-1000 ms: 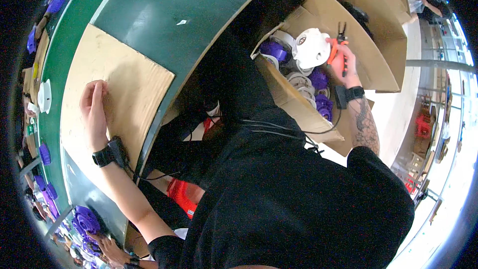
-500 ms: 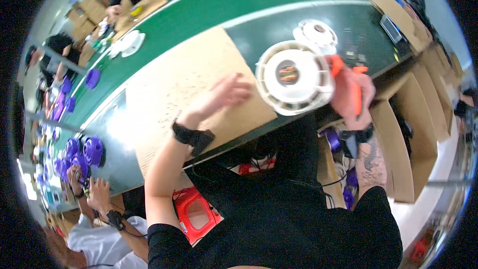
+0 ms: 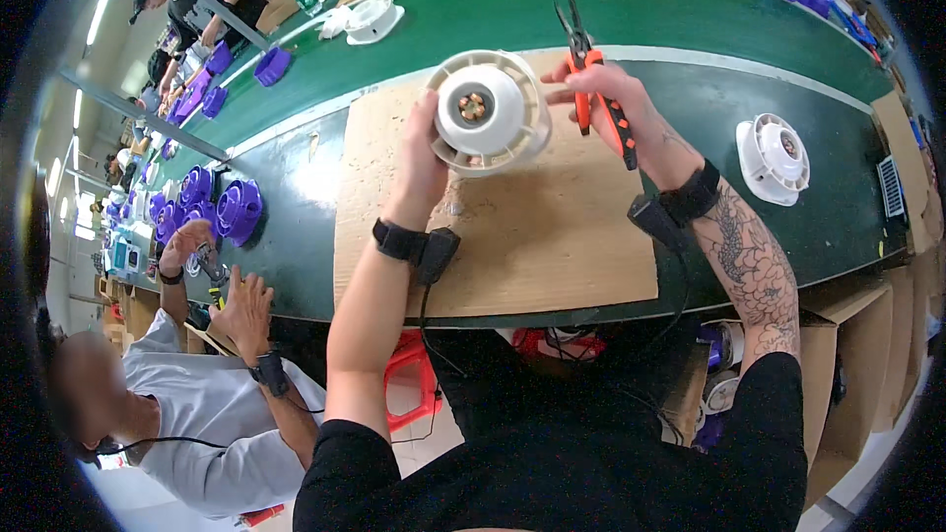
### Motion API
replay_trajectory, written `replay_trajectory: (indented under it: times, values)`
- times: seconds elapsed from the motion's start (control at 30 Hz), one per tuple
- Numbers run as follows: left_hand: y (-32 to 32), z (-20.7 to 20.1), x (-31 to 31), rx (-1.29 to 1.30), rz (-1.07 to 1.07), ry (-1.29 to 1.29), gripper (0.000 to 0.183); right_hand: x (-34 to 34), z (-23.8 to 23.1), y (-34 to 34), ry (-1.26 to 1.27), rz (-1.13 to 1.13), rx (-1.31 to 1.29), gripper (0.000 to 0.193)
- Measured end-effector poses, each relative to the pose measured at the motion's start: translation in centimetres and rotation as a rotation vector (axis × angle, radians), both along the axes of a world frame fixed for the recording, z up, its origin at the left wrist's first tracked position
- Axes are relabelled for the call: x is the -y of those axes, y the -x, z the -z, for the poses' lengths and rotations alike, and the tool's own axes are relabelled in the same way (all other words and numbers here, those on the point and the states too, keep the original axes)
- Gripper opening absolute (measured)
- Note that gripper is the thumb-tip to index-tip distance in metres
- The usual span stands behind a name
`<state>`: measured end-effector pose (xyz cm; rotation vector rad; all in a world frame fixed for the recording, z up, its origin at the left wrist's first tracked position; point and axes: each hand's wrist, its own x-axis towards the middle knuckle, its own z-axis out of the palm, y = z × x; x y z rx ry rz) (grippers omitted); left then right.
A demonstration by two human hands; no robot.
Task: The person uses pliers to manipulate the internal wiring of white plastic electrical housings. They repeatedly pick up a housing, adjust the wires inside with the pliers, and place the unit into a cardboard box. The task is performed at a workbench in a factory setting.
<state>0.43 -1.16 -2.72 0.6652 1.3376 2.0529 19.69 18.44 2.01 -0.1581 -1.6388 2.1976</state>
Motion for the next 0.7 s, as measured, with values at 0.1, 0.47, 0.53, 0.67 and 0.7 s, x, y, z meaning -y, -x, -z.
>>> replay_trajectory:
  times: [0.1, 0.47, 0.53, 0.67, 0.7]
  values:
    - [0.1, -1.6, 1.7, -0.038, -0.099, 0.126, 0.039, -1.2, -0.5, 1.9, 0.033, -0.194, 0.124, 0.039]
    - [0.2, 0.2, 0.9, -0.099, -0.089, 0.293, 0.04, -3.1, 1.7, 1.1, 0.073, -0.182, 0.424, 0.054]
    - [0.3, 0.3, 1.0, -0.141, -0.101, 0.332, 0.042, -3.2, 2.1, 1.2, 0.026, -0.224, 0.392, 0.051]
    - [0.7, 0.7, 1.3, -0.171, -0.111, 0.293, 0.042, -2.6, 0.9, 0.9, -0.403, -0.234, 0.413, 0.048]
    - [0.7, 0.8, 1.3, -0.177, -0.11, 0.262, 0.042, -1.9, 0.2, 0.6, -0.577, -0.206, 0.451, 0.049]
